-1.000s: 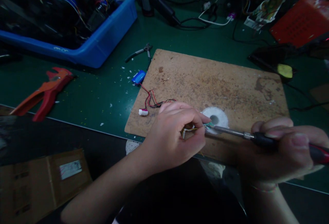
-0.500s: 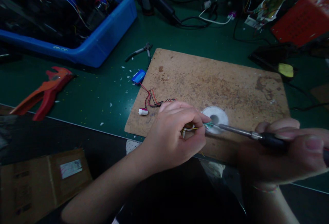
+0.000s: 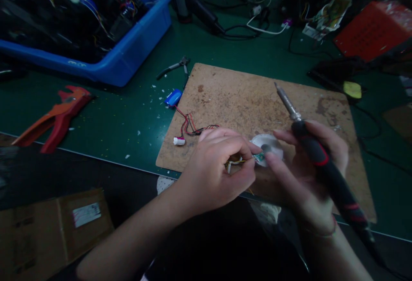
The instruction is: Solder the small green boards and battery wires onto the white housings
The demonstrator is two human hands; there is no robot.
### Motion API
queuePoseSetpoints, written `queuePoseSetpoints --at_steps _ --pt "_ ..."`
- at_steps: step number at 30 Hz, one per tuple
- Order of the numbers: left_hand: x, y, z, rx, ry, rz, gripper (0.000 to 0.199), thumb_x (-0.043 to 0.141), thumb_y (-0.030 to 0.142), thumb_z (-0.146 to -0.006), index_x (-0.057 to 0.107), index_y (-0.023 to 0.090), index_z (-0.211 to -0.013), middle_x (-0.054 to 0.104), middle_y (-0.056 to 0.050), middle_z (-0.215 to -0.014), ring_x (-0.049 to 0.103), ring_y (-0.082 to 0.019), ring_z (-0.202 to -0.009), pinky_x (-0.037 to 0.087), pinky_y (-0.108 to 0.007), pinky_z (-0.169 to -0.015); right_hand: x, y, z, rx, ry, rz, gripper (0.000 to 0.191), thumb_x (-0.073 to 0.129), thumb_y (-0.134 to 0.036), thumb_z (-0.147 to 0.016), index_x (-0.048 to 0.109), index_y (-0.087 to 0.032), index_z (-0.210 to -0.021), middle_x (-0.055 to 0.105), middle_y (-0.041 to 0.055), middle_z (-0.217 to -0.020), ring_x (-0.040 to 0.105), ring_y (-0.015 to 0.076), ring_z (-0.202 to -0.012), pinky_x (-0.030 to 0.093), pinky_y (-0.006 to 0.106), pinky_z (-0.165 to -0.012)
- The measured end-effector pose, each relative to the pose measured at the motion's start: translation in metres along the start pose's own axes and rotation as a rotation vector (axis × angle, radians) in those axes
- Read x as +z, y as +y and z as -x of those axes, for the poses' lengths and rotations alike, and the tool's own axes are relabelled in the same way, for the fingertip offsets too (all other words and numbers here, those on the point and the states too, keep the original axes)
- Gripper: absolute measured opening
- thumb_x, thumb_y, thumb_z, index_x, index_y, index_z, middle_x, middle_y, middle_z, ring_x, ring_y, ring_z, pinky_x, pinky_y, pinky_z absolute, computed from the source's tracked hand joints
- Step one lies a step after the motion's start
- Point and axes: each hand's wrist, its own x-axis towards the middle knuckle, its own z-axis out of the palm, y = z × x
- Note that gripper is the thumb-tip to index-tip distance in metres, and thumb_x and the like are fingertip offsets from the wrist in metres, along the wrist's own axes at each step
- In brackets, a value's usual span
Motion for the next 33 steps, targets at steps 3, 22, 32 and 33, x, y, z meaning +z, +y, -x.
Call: queuePoseSetpoints --at_steps 3,22,32,33 --pt "0.0 0.0 0.0 0.01 -0.008 -0.005 0.019 0.076 0.005 -0.082 0.067 0.022 -0.083 0.082 0.005 -0.106 0.071 -0.019 -0.105 0.048 -0.041 -0.099 0.003 0.0 -0.003 -0.04 -0.081 0.02 0.082 0.086 -0.014 -0.076 0.055 -0.042 -0.146 0.058 0.0014 -0.148 0.07 0.0252 -0.124 0.057 0.051 -0.114" --pt "-0.031 -0.021 0.049 0.145 0.138 -0.158 0.033 0.067 0.012 -0.088 0.07 0.026 -0.118 0.08 -0.005 -0.123 0.072 -0.026 -0.118 0.052 -0.049 -0.106 0.003 0.0 -0.005 0.032 -0.128 -0.009 0.08 0.088 -0.016 -0.076 0.057 -0.04 -0.145 0.06 0.0033 -0.146 0.069 0.0275 -0.127 0.054 0.054 -0.117" --pt "-0.034 -0.03 0.052 0.263 0.133 -0.224 0.032 0.073 0.012 -0.095 0.073 0.027 -0.124 0.082 -0.002 -0.12 0.076 -0.019 -0.106 0.056 -0.036 -0.096 0.004 0.0 -0.005 0.008 -0.125 0.003 0.082 0.09 -0.015 -0.074 0.057 -0.037 -0.146 0.058 0.004 -0.149 0.07 0.026 -0.125 0.058 0.047 -0.114" --pt "-0.033 -0.029 0.05 0.261 0.123 -0.204 0.033 0.071 0.012 -0.097 0.072 0.025 -0.127 0.082 -0.003 -0.12 0.077 -0.018 -0.104 0.057 -0.034 -0.095 0.004 0.0 -0.005 0.007 -0.124 0.004 0.083 0.09 -0.014 -0.074 0.057 -0.037 -0.146 0.059 0.0038 -0.148 0.07 0.0256 -0.124 0.058 0.046 -0.114"
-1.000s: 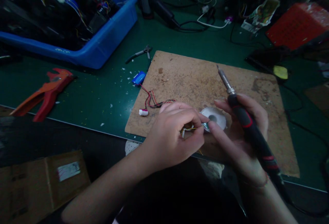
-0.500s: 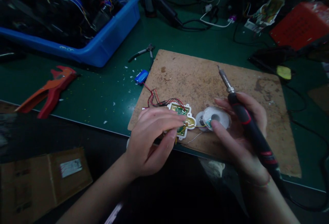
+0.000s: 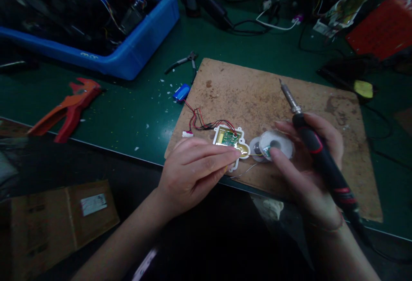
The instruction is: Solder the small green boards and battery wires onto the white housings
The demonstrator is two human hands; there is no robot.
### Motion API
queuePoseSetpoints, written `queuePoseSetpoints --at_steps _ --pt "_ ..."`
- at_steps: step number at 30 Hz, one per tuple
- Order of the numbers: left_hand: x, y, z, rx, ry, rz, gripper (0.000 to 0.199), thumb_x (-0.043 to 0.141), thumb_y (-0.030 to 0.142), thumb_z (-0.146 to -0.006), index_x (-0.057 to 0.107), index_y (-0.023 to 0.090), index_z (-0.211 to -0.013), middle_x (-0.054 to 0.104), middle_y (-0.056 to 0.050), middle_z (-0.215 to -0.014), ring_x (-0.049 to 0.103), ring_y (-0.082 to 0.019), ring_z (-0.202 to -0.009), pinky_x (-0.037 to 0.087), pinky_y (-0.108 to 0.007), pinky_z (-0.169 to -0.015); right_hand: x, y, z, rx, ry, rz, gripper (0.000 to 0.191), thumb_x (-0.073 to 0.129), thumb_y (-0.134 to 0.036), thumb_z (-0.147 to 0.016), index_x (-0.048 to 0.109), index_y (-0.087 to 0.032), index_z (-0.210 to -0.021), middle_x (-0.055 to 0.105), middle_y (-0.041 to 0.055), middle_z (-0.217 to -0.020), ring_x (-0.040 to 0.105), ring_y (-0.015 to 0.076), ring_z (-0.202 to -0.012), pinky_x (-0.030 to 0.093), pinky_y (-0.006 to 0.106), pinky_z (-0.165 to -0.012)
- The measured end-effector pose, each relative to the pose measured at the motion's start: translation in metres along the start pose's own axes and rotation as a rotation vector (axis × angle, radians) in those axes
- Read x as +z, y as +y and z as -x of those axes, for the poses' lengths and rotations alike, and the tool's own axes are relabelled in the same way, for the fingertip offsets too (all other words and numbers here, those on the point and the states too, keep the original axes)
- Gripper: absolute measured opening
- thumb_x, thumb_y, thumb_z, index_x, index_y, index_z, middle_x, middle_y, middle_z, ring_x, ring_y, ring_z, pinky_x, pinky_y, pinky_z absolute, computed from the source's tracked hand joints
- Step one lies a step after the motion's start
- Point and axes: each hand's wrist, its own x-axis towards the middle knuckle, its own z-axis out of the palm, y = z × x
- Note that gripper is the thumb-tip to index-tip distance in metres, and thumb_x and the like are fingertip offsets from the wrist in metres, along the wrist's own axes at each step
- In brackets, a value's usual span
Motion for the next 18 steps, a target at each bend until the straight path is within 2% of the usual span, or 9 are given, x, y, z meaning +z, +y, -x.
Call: queuePoseSetpoints --at_steps 2,4,7,9,13,18 --pt "0.004 0.004 -0.005 -0.056 -0.014 0.059 0.031 0.067 0.012 -0.101 0.071 0.023 -0.129 0.083 -0.003 -0.116 0.078 -0.016 -0.1 0.058 -0.032 -0.093 0.0 0.0 0.0 0.003 0.0 -0.006 0.083 0.09 -0.012 -0.073 0.057 -0.038 -0.146 0.059 0.003 -0.147 0.071 0.0251 -0.124 0.057 0.045 -0.114" --pt "0.01 0.011 -0.011 -0.209 0.006 0.168 0.026 0.068 0.017 -0.102 0.07 0.022 -0.127 0.083 -0.003 -0.111 0.079 -0.016 -0.095 0.061 -0.029 -0.085 0.0 0.001 0.0 0.004 0.0 -0.017 0.084 0.09 -0.011 -0.073 0.057 -0.038 -0.146 0.058 0.0026 -0.147 0.07 0.0251 -0.125 0.057 0.044 -0.114" --pt "0.02 0.02 -0.022 -0.46 0.091 0.365 0.014 0.075 0.025 -0.098 0.072 0.022 -0.111 0.081 -0.001 -0.1 0.079 -0.015 -0.084 0.059 -0.024 -0.064 0.0 0.002 0.001 -0.004 -0.001 -0.022 0.085 0.089 -0.011 -0.073 0.056 -0.039 -0.146 0.057 0.0023 -0.148 0.069 0.0253 -0.126 0.056 0.045 -0.115" --pt "0.024 0.025 -0.027 -0.528 0.091 0.439 0.006 0.076 0.026 -0.097 0.073 0.022 -0.101 0.078 0.001 -0.094 0.075 -0.013 -0.076 0.055 -0.022 -0.057 0.001 0.002 0.002 0.0 0.0 -0.022 0.084 0.087 -0.01 -0.074 0.056 -0.04 -0.146 0.057 0.0021 -0.149 0.069 0.0254 -0.126 0.055 0.047 -0.115" --pt "0.027 0.029 -0.032 -0.511 -0.007 0.433 0.006 0.071 0.027 -0.101 0.074 0.022 -0.099 0.075 0.002 -0.092 0.068 -0.01 -0.074 0.051 -0.022 -0.058 0.001 0.0 0.001 0.012 -0.001 -0.033 0.084 0.086 -0.01 -0.075 0.056 -0.041 -0.146 0.057 0.0017 -0.148 0.069 0.025 -0.126 0.056 0.046 -0.114" --pt "0.028 0.029 -0.035 -0.315 -0.004 0.215 0.004 0.069 0.018 -0.099 0.069 0.019 -0.096 0.068 0.004 -0.085 0.061 -0.008 -0.072 0.046 -0.023 -0.064 0.0 -0.002 0.001 0.016 -0.005 -0.017 0.08 0.085 -0.011 -0.077 0.056 -0.039 -0.146 0.061 0.0035 -0.142 0.07 0.0259 -0.125 0.057 0.048 -0.113"
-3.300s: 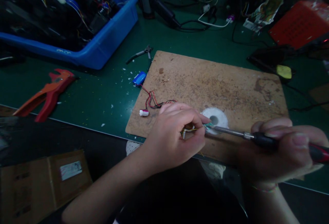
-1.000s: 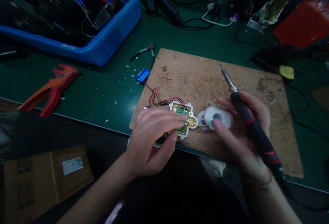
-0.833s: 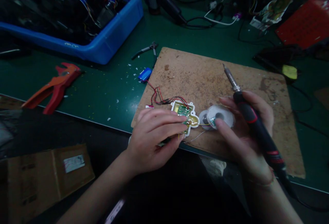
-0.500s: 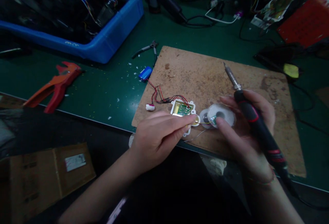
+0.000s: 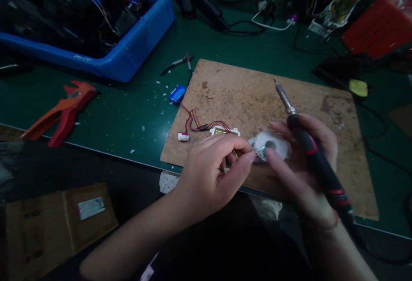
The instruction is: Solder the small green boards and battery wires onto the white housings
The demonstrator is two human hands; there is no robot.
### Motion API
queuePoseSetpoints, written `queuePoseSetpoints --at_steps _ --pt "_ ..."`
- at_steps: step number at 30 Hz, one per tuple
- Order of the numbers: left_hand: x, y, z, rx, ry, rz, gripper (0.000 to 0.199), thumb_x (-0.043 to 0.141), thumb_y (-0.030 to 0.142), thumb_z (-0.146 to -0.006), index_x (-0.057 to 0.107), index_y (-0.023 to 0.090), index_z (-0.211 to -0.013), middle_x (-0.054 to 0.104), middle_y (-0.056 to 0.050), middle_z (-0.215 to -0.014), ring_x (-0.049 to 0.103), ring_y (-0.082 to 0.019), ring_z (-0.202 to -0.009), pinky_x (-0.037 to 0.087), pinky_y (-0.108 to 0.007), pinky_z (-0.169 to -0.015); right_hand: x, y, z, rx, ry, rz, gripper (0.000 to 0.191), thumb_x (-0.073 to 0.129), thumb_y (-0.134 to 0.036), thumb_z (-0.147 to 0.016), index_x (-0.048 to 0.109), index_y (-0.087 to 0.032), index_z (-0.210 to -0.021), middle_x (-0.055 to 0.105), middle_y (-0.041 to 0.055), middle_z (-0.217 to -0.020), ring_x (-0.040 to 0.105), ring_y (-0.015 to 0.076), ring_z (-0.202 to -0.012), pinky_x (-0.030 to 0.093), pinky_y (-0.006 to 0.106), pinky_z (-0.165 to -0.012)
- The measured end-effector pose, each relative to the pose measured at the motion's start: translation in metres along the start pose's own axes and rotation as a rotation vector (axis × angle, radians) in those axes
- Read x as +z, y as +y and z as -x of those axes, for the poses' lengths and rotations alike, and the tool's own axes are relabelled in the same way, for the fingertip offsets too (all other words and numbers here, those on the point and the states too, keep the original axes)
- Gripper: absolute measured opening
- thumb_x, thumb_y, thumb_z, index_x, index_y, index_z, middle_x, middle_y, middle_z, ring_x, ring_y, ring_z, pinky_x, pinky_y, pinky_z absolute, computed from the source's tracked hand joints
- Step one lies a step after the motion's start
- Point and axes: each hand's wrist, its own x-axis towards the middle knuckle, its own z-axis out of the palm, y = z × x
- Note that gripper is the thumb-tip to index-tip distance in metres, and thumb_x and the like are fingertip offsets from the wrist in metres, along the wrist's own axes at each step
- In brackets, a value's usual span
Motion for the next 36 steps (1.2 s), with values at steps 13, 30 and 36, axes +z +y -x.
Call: queuePoseSetpoints --at_steps 13,30,36 --pt "0.006 -0.01 -0.005 0.247 -0.009 -0.287 0.01 0.068 0.019 -0.098 0.07 0.016 -0.089 0.074 -0.002 -0.083 0.067 -0.018 -0.078 0.047 -0.034 -0.075 0.001 0.001 0.001 -0.018 0.017 -0.011 0.078 0.085 -0.016 -0.079 0.056 -0.041 -0.146 0.063 0.0008 -0.145 0.069 0.0258 -0.127 0.056 0.047 -0.115" --pt "0.0 -0.008 -0.016 0.114 -0.146 -0.061 0.007 0.068 0.016 -0.097 0.068 0.023 -0.098 0.081 0.001 -0.111 0.07 -0.021 -0.116 0.045 -0.043 -0.106 0.002 0.0 0.001 -0.043 0.024 -0.046 0.078 0.082 -0.01 -0.079 0.055 -0.035 -0.147 0.06 0.0032 -0.144 0.069 0.0238 -0.127 0.059 0.044 -0.112" --pt "0.0 -0.007 -0.016 0.104 -0.16 -0.096 0.007 0.067 0.017 -0.097 0.066 0.023 -0.095 0.082 0.0 -0.112 0.071 -0.022 -0.113 0.044 -0.044 -0.104 0.002 0.0 0.002 -0.021 0.044 -0.013 0.078 0.084 -0.016 -0.079 0.054 -0.039 -0.147 0.056 0.0028 -0.148 0.069 0.0248 -0.126 0.057 0.048 -0.113"
